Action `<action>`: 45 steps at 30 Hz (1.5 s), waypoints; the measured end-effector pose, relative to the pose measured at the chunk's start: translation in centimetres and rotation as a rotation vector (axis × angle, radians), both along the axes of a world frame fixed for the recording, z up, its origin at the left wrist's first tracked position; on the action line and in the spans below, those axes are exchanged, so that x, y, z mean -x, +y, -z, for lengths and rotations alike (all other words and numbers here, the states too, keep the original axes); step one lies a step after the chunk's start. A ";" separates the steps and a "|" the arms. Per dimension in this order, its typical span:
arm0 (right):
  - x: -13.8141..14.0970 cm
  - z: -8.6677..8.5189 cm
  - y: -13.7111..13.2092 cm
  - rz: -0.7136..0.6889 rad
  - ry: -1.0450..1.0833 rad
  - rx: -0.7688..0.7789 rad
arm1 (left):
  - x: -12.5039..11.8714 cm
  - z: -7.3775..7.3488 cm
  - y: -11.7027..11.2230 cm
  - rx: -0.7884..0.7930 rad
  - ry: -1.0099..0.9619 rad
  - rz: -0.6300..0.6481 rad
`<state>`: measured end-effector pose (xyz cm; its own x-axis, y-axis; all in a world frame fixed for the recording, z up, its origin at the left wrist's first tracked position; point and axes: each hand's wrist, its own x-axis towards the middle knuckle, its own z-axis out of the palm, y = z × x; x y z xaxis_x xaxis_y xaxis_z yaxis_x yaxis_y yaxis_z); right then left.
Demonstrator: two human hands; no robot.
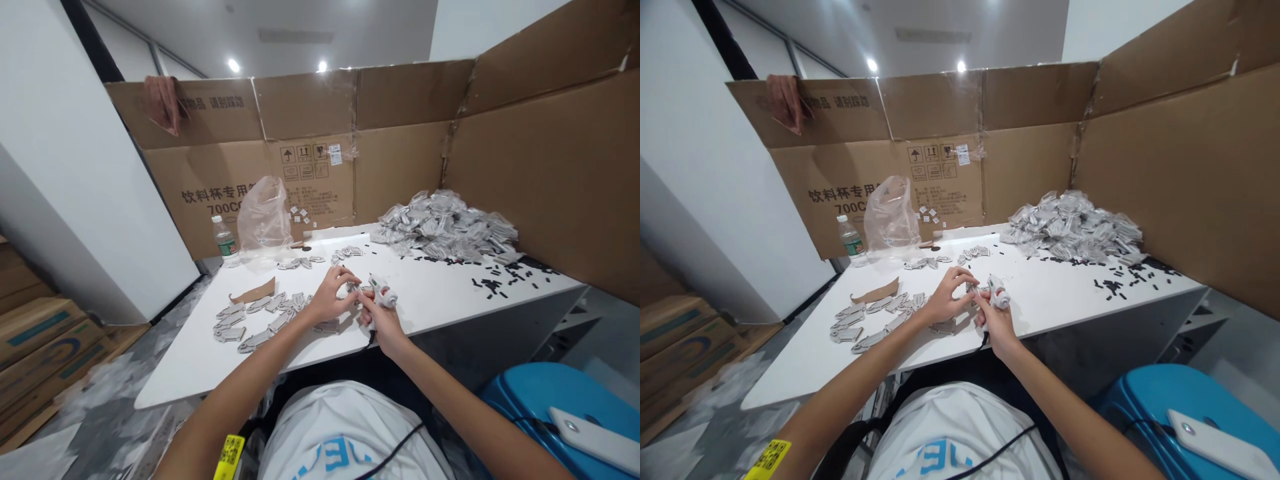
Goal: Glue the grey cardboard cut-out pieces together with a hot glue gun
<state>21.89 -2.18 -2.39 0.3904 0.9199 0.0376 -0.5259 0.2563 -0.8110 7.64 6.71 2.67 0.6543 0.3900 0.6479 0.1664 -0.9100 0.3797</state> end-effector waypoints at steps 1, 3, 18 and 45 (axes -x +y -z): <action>0.0 0.0 0.0 0.001 -0.007 -0.005 | 0.0 0.0 0.1 0.008 -0.005 -0.004; 0.0 0.0 -0.1 0.002 -0.026 -0.012 | 0.2 -0.2 0.2 0.017 0.006 -0.010; -0.2 0.7 0.1 -0.036 -0.088 -0.012 | 0.3 0.2 -0.2 0.190 0.219 -0.020; -0.2 0.6 0.2 -0.052 -0.093 -0.015 | 0.2 0.2 -0.1 0.215 0.224 -0.036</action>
